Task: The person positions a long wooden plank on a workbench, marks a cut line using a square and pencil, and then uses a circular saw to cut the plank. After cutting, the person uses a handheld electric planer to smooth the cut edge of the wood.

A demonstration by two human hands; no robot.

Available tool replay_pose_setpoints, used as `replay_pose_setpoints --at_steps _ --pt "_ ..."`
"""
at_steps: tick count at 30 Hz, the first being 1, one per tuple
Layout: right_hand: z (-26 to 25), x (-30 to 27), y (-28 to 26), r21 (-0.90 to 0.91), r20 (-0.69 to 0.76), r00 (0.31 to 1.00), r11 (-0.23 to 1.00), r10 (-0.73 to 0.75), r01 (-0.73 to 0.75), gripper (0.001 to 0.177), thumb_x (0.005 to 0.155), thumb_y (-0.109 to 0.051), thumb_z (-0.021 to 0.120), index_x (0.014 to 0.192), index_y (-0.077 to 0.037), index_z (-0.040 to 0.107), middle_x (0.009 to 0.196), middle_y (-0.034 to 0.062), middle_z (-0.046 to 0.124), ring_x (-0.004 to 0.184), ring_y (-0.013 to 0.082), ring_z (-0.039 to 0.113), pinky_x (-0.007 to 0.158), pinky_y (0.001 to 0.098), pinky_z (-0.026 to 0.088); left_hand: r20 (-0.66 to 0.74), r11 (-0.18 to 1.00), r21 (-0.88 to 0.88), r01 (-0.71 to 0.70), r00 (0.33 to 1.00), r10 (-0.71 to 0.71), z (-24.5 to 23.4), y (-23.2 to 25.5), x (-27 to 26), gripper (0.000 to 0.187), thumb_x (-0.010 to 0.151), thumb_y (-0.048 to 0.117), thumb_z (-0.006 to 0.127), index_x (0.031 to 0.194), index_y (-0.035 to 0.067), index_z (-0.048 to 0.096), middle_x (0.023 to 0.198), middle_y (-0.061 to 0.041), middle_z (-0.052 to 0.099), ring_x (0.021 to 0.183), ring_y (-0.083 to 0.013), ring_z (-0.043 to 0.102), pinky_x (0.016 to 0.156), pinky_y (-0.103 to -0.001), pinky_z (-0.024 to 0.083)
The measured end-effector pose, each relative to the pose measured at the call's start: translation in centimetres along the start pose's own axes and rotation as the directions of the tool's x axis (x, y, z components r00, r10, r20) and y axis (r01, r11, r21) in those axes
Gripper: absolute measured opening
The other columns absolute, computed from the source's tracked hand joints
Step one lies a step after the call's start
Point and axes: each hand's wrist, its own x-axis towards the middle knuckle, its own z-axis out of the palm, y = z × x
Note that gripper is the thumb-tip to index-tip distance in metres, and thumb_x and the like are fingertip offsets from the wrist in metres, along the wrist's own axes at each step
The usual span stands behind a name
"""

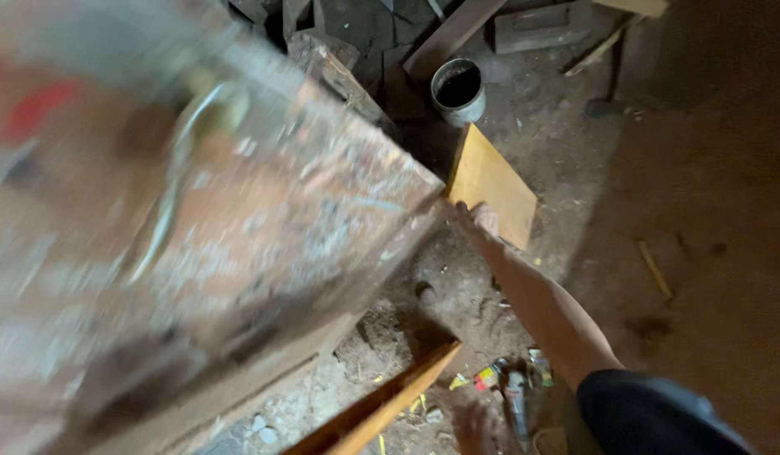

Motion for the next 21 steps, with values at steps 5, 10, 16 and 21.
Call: replay_pose_setpoints --at_steps 5,10,16,21 --pt "3.7 10.2 -1.6 -0.263 -0.085 0.993 0.963 -0.084 0.059 0.040 0.086 -0.050 0.074 0.091 -0.011 0.076 0.080 0.0150 0.073 0.073 0.0320 0.071 0.063 0.0467 0.057 -0.019 0.999 0.018 0.037 0.999 -0.037 5.4 -0.6 3.5 0.019 0.097 0.020 0.070 0.099 0.002 0.069 0.070 0.000 0.058 0.055 -0.0100 0.047 0.047 -0.029 0.037" --pt "2.9 12.1 0.0 -0.636 0.318 0.919 0.665 -0.235 0.390 0.036 0.076 -0.041 0.077 0.104 -0.018 0.074 0.090 0.0111 0.076 0.083 0.0320 0.073 0.070 0.0479 0.060 -0.041 0.998 0.022 0.059 0.997 -0.058 5.1 -1.5 5.0 0.022 0.099 0.022 0.070 0.094 0.000 0.069 0.068 0.000 0.059 0.055 -0.0107 0.049 0.047 -0.030 0.037" --pt "-7.8 -3.9 6.6 -0.297 0.020 0.968 0.926 0.251 -0.234 0.029 0.090 -0.035 0.070 0.102 -0.010 0.079 0.093 0.0171 0.076 0.086 0.0332 0.074 0.075 0.0447 0.060 0.145 0.859 0.365 -0.358 0.934 0.327 1.4 -3.2 1.0 0.020 0.102 0.021 0.063 0.107 0.004 0.074 0.072 -0.002 0.059 0.060 -0.0100 0.052 0.051 -0.027 0.041" --pt "-18.0 -28.9 9.1 -0.452 -0.024 0.940 0.843 -0.340 0.293 0.042 0.058 -0.034 0.083 0.092 -0.009 0.077 0.080 0.0152 0.074 0.073 0.0346 0.069 0.065 0.0451 0.055 0.240 0.966 0.223 0.134 0.953 -0.187 0.6 0.4 -0.7 0.039 0.100 0.034 0.061 0.125 0.007 0.073 0.084 -0.007 0.064 0.070 -0.0151 0.058 0.058 -0.026 0.047"
